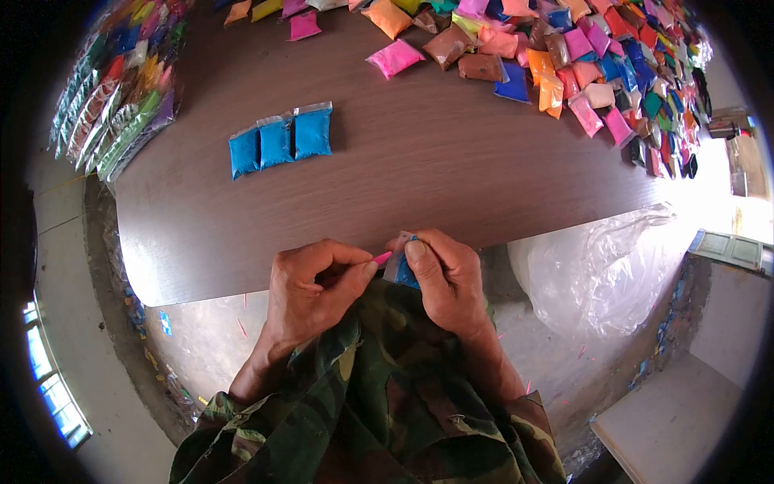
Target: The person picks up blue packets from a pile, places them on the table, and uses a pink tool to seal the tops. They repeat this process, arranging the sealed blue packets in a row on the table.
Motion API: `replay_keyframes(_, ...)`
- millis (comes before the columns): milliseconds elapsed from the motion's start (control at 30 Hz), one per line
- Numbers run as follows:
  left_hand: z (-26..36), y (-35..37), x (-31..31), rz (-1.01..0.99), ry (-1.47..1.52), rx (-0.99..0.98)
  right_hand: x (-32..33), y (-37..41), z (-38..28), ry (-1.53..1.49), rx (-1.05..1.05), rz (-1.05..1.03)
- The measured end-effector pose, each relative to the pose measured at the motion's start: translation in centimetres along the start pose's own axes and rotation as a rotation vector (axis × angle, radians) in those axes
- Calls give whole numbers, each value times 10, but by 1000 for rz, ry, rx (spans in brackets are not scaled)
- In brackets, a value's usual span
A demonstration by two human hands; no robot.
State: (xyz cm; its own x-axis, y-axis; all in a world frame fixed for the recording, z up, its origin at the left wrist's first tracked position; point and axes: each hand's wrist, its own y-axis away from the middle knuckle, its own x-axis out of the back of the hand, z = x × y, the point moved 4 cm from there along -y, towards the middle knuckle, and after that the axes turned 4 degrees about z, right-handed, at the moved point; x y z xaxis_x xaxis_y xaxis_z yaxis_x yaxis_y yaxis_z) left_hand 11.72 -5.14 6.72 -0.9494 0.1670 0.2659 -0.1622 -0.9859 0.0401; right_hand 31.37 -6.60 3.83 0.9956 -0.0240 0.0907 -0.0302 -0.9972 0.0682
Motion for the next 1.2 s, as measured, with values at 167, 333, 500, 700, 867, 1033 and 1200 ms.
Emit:
replay_keyframes(167,1,0,-1,4,0,7,3,2,12,-132,-86,-59)
replay_keyframes(333,-1,0,-2,-6,7,13,2,3,17,-203,-106,-76)
replay_keyframes(500,0,-1,-1,-20,41,19,3,3,21,-257,-137,-72)
replay_keyframes(700,4,-4,2,-47,41,40,2,1,21,-278,-129,-94)
replay_keyframes(867,4,-5,2,-30,25,5,2,1,23,-238,-132,-110)
replay_keyframes(1033,3,-6,3,-34,29,5,2,1,23,-199,-101,-96)
replay_keyframes(1200,2,-6,3,-34,20,-6,2,1,22,-185,-106,-100)
